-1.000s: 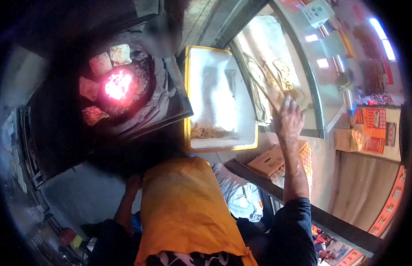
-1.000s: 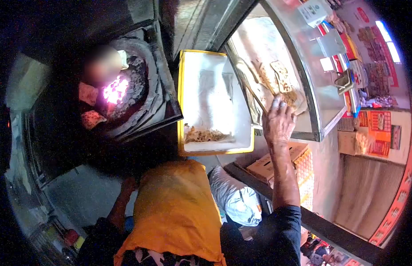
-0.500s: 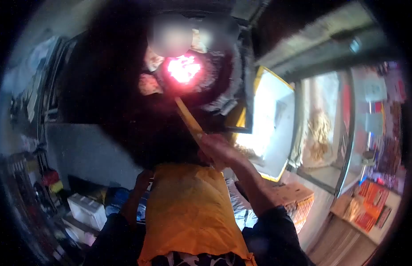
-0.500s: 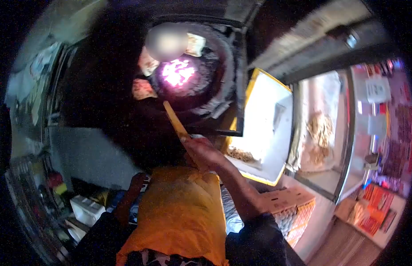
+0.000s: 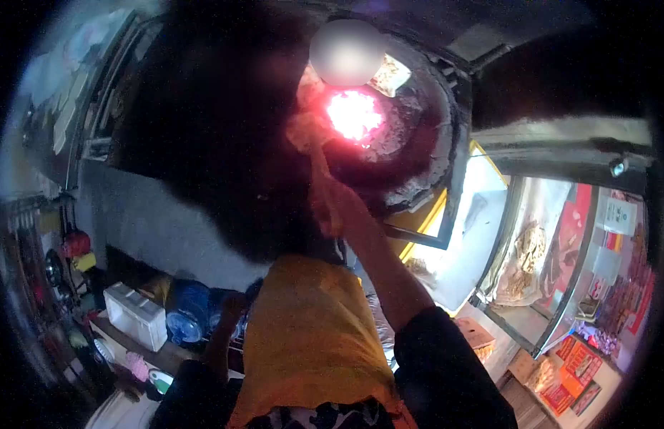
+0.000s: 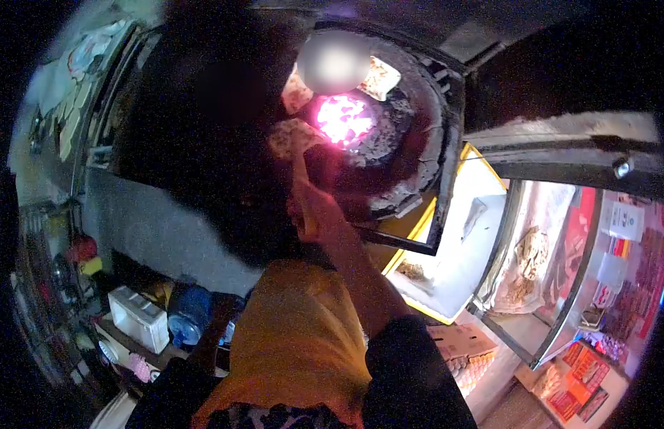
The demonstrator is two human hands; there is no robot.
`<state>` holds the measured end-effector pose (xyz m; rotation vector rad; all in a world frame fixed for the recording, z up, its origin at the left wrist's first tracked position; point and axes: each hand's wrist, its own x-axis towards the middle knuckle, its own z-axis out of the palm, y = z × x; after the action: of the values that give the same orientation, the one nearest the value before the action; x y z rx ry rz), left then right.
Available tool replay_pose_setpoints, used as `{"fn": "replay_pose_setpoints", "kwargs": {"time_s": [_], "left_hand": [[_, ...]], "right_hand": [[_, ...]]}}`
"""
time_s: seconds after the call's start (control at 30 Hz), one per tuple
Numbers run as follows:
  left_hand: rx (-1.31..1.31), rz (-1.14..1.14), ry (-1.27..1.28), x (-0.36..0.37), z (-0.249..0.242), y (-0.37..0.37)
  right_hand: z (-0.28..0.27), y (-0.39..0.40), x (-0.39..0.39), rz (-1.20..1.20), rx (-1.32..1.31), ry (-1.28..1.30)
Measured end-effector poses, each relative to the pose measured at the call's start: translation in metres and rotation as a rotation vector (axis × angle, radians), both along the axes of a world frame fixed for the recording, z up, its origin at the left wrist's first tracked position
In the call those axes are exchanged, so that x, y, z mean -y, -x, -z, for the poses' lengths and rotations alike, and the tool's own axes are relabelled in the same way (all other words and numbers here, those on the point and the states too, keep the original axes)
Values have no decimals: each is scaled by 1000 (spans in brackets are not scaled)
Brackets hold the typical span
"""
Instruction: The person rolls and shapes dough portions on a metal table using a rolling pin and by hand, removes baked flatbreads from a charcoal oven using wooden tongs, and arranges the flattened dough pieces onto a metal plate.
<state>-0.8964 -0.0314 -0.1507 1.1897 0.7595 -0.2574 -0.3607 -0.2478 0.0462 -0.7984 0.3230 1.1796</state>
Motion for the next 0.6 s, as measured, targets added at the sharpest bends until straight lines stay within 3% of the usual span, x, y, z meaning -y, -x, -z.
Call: {"fn": "replay_pose_setpoints", "kwargs": {"time_s": [0.07, 0.1, 0.13, 0.17, 0.2, 0.23, 0.3, 0.33, 0.37, 0.4, 0.5, 0.57, 0.6], "left_hand": [[19, -151, 342, -6, 25, -9], [24, -120, 344, -2, 10, -35], [-103, -26, 115, 7, -20, -73], [-220, 75, -117, 15, -53, -112], [-206, 125, -112, 17, -66, -133], [-303, 117, -36, 21, -71, -150], [-397, 157, 36, 30, -63, -172], [-405, 171, 93, 29, -54, -179], [-417, 180, 147, 31, -46, -186], [-446, 328, -146, 55, -65, -205], [-481, 389, -197, 86, -89, -235], [-436, 445, -238, 99, -100, -244], [-388, 477, -275, 103, -103, -251]], "right_hand": [[-13, 26, 25, 84, 8, 45], [-20, 40, 41, 157, 1, 89], [-27, 52, 60, 193, 12, 91], [-36, 65, 83, 159, 199, 228], [-45, 77, 107, 129, 377, 378], [-61, 85, 132, 179, 379, 399], [-93, 103, 187, 227, 305, 527], [-46, 127, 231, 415, 260, 404], [-61, 131, 250, 524, 113, 631], [-95, 120, 278, 496, 207, 601], [-117, 86, 351, 648, 365, 831], [-113, 63, 383, 795, 187, 733], [-109, 65, 383, 725, 174, 751]]}}
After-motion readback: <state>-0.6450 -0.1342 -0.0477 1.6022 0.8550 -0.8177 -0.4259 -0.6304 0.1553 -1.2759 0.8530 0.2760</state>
